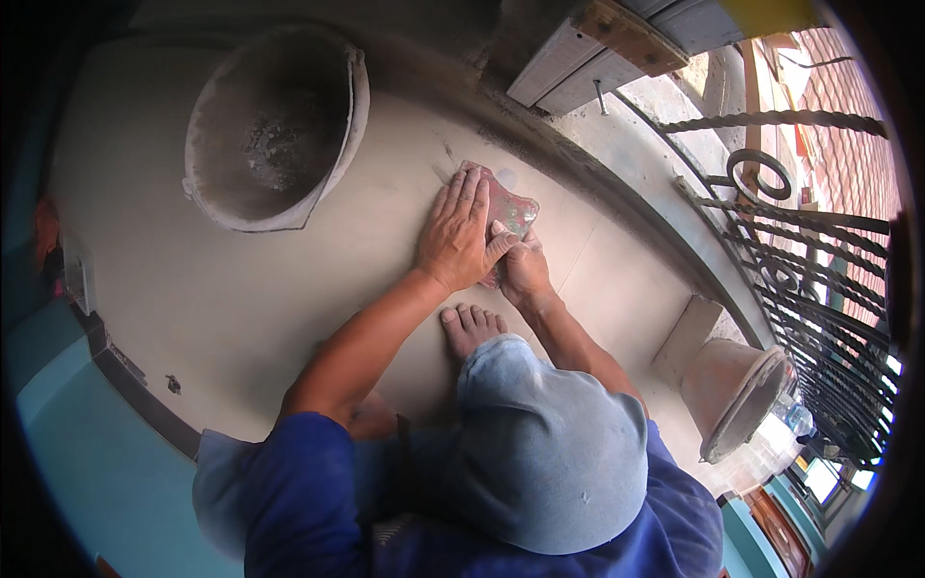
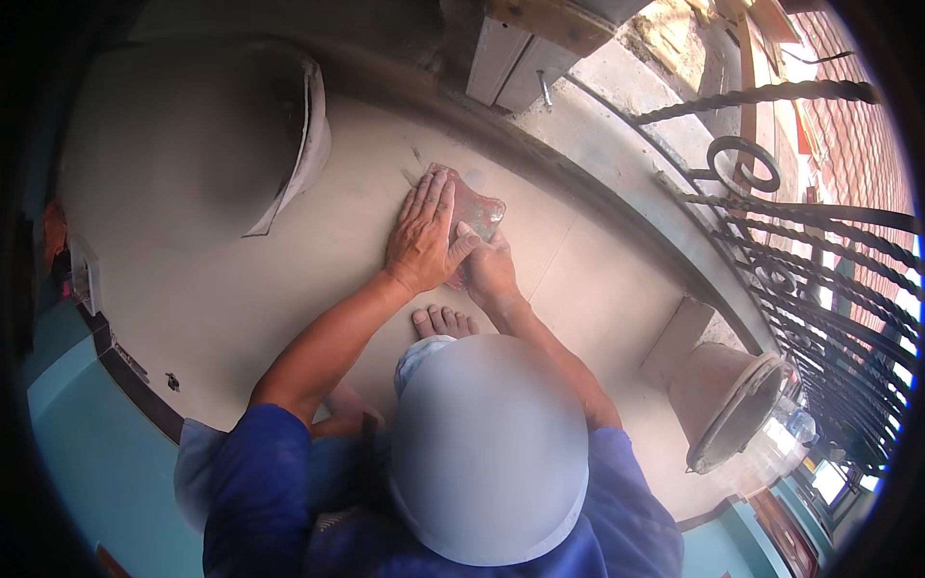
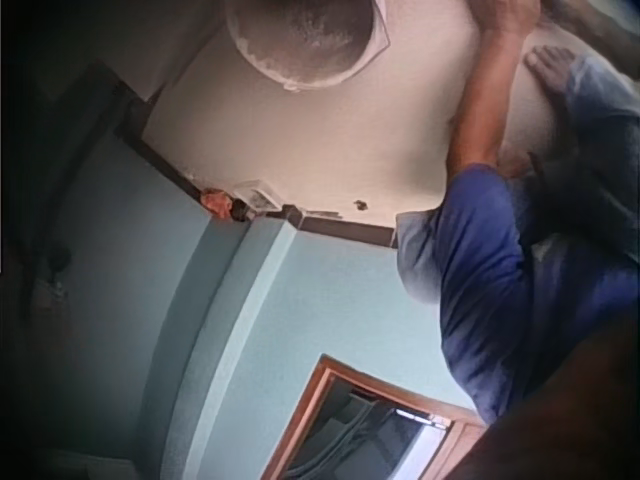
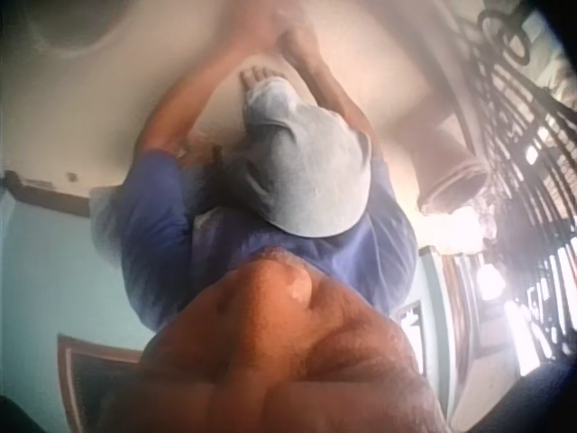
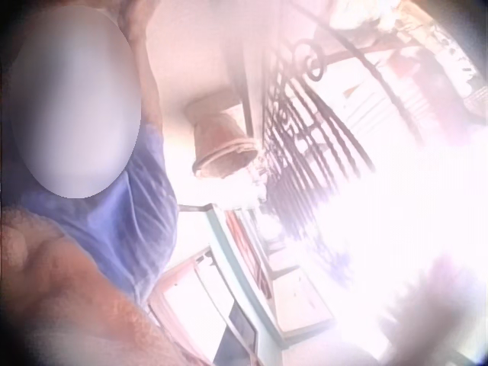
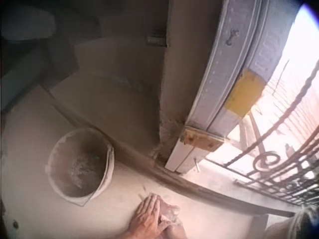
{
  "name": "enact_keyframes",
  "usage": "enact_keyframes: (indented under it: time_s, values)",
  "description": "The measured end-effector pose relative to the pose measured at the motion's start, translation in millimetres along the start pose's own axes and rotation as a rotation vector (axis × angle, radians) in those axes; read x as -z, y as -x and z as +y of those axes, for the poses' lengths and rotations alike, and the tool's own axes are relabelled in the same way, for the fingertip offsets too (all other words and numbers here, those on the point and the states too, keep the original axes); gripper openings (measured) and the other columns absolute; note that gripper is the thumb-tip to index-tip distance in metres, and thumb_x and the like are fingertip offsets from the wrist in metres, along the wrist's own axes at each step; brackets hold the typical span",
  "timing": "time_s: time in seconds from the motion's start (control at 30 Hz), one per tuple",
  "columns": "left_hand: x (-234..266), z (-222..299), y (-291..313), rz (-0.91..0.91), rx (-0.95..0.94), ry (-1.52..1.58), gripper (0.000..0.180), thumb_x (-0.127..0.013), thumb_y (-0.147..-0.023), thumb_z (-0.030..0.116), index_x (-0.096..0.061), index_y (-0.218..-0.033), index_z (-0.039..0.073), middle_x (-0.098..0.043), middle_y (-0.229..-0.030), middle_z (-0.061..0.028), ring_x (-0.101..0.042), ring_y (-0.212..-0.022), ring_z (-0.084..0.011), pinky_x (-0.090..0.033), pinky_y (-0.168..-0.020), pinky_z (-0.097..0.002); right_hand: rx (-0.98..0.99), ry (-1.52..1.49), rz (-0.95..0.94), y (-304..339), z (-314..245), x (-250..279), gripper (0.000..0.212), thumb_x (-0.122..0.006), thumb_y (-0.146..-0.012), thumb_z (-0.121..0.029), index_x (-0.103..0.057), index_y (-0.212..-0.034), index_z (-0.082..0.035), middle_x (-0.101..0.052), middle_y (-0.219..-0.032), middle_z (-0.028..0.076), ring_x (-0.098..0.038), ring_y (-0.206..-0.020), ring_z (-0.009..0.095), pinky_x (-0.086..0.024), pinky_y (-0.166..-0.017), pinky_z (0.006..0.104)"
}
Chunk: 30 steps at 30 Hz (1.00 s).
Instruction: The person scrapes debris from a tiled floor into a bucket using a trowel and then wipes the area with a cloth. The person moves the bucket to a new location and repeats the scraping and wiping process near a metal gate.
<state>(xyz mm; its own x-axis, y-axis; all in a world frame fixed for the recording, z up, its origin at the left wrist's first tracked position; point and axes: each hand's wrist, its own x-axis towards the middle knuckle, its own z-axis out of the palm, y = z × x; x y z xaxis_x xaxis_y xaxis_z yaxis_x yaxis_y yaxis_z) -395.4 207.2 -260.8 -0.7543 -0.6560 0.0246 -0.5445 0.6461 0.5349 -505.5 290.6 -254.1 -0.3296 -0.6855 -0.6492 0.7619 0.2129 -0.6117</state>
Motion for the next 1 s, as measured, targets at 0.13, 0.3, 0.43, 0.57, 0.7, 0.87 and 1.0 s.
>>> enact_keyframes:
  time_s: [0.13, 0.3, 0.43, 0.57, 0.7, 0.87, 1.0]
  values:
    - [49.8, 23.4, -7.6, 0.075, -0.01, -0.004, 0.092, -0.046, -0.1, 0.063, -0.032, -0.152, -0.012, -0.031, -0.159, -0.0335, -0.028, -0.15, -0.0479, -0.022, -0.123, -0.0556, 0.028, -0.02, -0.036, 26.5, -34.1, -31.6, 0.042, -0.061, -0.101, -0.005, -0.047, -0.14, -0.003, -0.064, -0.123, 0.01, -0.066, -0.108, 0.02, -0.058, -0.094, 0.0348]
    - [143.5, 30.7, -29.0, 0.452, -0.064, -0.19, 0.096, -0.051, -0.098, 0.064, -0.034, -0.15, -0.014, -0.036, -0.156, -0.0342, -0.033, -0.149, -0.047, -0.026, -0.122, -0.0552, 0.273, 0.066, -0.443, 41.0, -103.3, -107.3, 0.044, -0.065, -0.1, -0.013, -0.048, -0.138, 0.001, -0.066, -0.122, 0.012, -0.066, -0.106, 0.017, -0.056, -0.088, 0.0323]
    - [196.1, -6.9, -36.4, 0.634, 0.059, -0.022, 0.099, -0.048, -0.099, 0.068, -0.033, -0.15, -0.015, -0.041, -0.153, -0.0341, -0.038, -0.145, -0.0468, -0.027, -0.122, -0.0521, 0.396, 0.592, -0.576, 20.1, -135.4, -194.7, 0.034, -0.066, -0.098, -0.017, -0.059, -0.122, 0.006, -0.073, -0.097, 0.01, -0.069, -0.086, 0.017, -0.055, -0.078, 0.0294]
    - [202.9, -45.3, -23.1, 0.669, 0.378, 0.499, 0.096, -0.043, -0.101, 0.068, -0.031, -0.154, -0.012, -0.041, -0.155, -0.0311, -0.041, -0.145, -0.0425, -0.03, -0.121, -0.0459, 0.598, 0.923, -0.504, 21.8, -154.6, -220.2, 0.034, -0.066, -0.098, -0.016, -0.061, -0.122, 0.008, -0.073, -0.098, 0.012, -0.07, -0.086, 0.017, -0.056, -0.078, 0.0305]
    - [210.6, -63.3, 3.7, 0.783, 0.333, 0.544, 0.086, -0.045, -0.104, 0.06, -0.034, -0.154, -0.009, -0.044, -0.154, -0.0284, -0.044, -0.143, -0.0379, -0.033, -0.119, -0.0424, 0.648, 0.837, -0.576, 45.7, -182.8, -165.1, 0.037, -0.066, -0.1, -0.015, -0.058, -0.127, 0.009, -0.072, -0.108, 0.011, -0.07, -0.09, 0.016, -0.057, -0.078, 0.031]
    - [221.7, -49.9, 7.2, 0.822, 0.174, 0.409, 0.073, -0.047, -0.108, 0.05, -0.037, -0.153, -0.006, -0.047, -0.153, -0.025, -0.048, -0.14, -0.0322, -0.036, -0.117, -0.0379, 0.853, 1.581, -0.397, 4.4, -154.9, -117.4, 0.038, -0.057, -0.098, -0.013, -0.06, -0.134, -0.002, -0.074, -0.104, 0.022, -0.074, -0.092, 0.029, -0.058, -0.081, 0.0408]
    - [217.7, -38.4, 4.2, 0.783, 0.031, 0.301, 0.059, -0.035, -0.113, 0.039, -0.043, -0.151, -0.006, -0.047, -0.155, -0.0217, -0.041, -0.147, -0.0309, -0.028, -0.123, -0.0411, 0.61, 2.189, -0.204, -39.8, -111.1, -105.4, 0.04, -0.051, -0.091, -0.006, -0.062, -0.129, -0.008, -0.073, -0.09, 0.021, -0.073, -0.086, 0.037, -0.058, -0.073, 0.0489]
